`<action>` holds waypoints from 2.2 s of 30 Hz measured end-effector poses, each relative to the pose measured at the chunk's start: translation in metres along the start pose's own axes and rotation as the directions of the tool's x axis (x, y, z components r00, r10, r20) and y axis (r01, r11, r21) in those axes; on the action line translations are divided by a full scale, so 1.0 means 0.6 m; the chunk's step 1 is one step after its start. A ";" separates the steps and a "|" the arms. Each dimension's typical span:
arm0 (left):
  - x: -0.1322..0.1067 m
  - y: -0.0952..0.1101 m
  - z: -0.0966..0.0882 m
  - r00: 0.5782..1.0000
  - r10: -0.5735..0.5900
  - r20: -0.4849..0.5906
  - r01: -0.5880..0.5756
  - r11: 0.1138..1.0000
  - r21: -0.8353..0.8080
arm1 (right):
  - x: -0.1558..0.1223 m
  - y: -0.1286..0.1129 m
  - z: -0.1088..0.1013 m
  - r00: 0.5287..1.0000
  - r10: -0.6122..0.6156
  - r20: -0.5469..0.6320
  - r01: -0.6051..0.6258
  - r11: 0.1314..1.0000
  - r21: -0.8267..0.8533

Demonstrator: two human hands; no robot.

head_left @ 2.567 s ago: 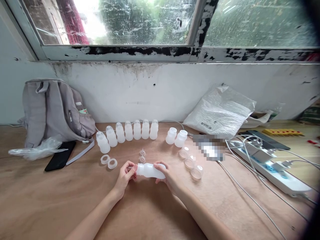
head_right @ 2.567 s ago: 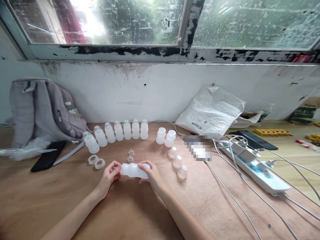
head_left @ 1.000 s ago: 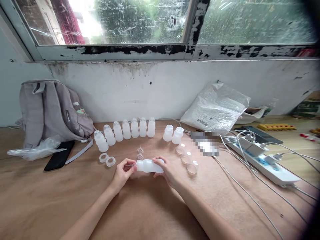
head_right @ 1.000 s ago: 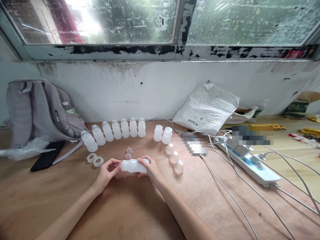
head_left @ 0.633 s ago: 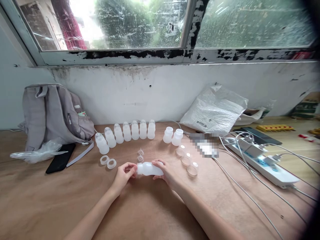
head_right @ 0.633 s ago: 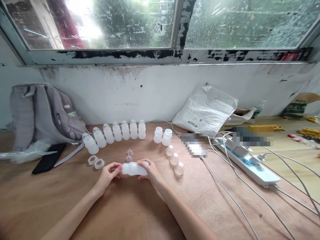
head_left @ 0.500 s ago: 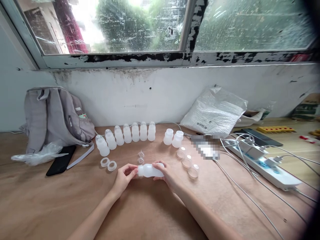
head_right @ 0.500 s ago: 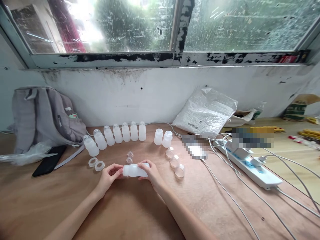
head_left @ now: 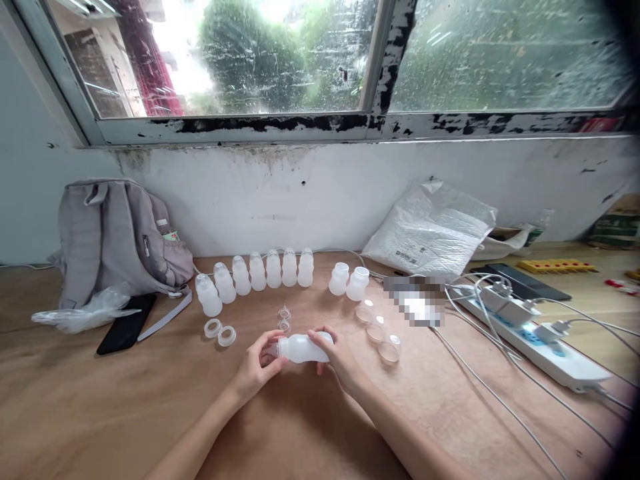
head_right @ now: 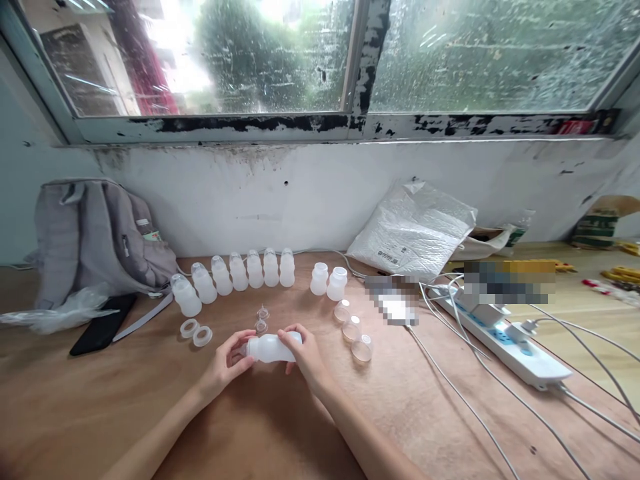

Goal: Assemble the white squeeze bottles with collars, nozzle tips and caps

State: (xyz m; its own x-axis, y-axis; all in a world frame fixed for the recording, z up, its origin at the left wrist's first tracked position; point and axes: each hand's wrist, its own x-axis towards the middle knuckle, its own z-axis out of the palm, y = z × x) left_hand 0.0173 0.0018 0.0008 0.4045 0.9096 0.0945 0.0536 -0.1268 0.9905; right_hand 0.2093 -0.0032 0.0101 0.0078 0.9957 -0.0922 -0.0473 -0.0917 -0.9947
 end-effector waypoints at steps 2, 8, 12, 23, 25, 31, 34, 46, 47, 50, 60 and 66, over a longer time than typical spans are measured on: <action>0.004 -0.002 -0.002 0.993 -0.091 0.070 0.096 0.992 -0.085 | -0.008 -0.004 0.003 0.995 -0.095 -0.012 0.094 0.993 -0.077; 0.000 0.009 -0.004 0.982 -0.134 0.132 0.147 0.984 -0.101 | -0.031 -0.015 0.005 0.933 -0.359 -0.025 0.337 0.895 -0.291; -0.010 0.006 -0.002 0.992 0.098 0.083 -0.112 0.976 0.186 | -0.028 -0.016 0.007 0.951 -0.306 -0.051 0.284 0.924 -0.256; -0.013 0.016 -0.006 0.949 0.247 0.195 -0.308 0.600 0.738 | -0.048 -0.003 0.007 0.817 -0.533 0.220 0.573 0.709 -0.410; -0.016 0.018 -0.003 0.947 0.223 0.232 -0.315 0.497 0.809 | -0.057 0.001 0.008 0.772 -0.535 0.342 0.635 0.637 -0.437; -0.016 0.010 0.007 0.939 0.291 0.185 -0.268 0.277 0.923 | -0.059 -0.002 0.022 0.807 -0.541 0.235 0.581 0.662 -0.473; -0.009 0.004 0.004 0.921 0.367 0.133 -0.221 0.209 0.953 | -0.050 -0.002 0.035 0.875 -0.483 0.027 0.437 0.766 -0.472; -0.017 0.020 -0.001 0.923 0.274 0.271 -0.353 0.322 0.878 | -0.054 0.019 0.017 0.331 -0.855 0.399 0.872 0.115 -0.476; -0.017 0.019 0.000 0.926 0.273 0.260 -0.341 0.311 0.887 | -0.055 0.018 0.018 0.390 -0.840 0.378 0.853 0.174 -0.493; -0.016 0.015 0.004 0.934 0.282 0.219 -0.297 0.272 0.916 | -0.052 0.015 0.024 0.598 -0.752 0.275 0.747 0.400 -0.531; -0.012 -0.007 0.006 0.936 0.341 0.082 -0.166 0.225 0.960 | -0.025 0.009 0.048 0.941 -0.337 -0.033 0.277 0.822 -0.497; -0.007 -0.009 0.004 0.870 0.492 0.039 -0.184 0.250 0.951 | -0.023 0.012 0.043 0.968 -0.232 -0.092 0.207 0.953 -0.219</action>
State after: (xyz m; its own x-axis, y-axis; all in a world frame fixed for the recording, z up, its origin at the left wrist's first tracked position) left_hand 0.0175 -0.0025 -0.0055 0.4142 0.7132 0.5655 0.8068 -0.5753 0.1347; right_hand 0.1833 -0.0172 0.0053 0.1103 0.9844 0.1371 0.1754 0.1164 -0.9776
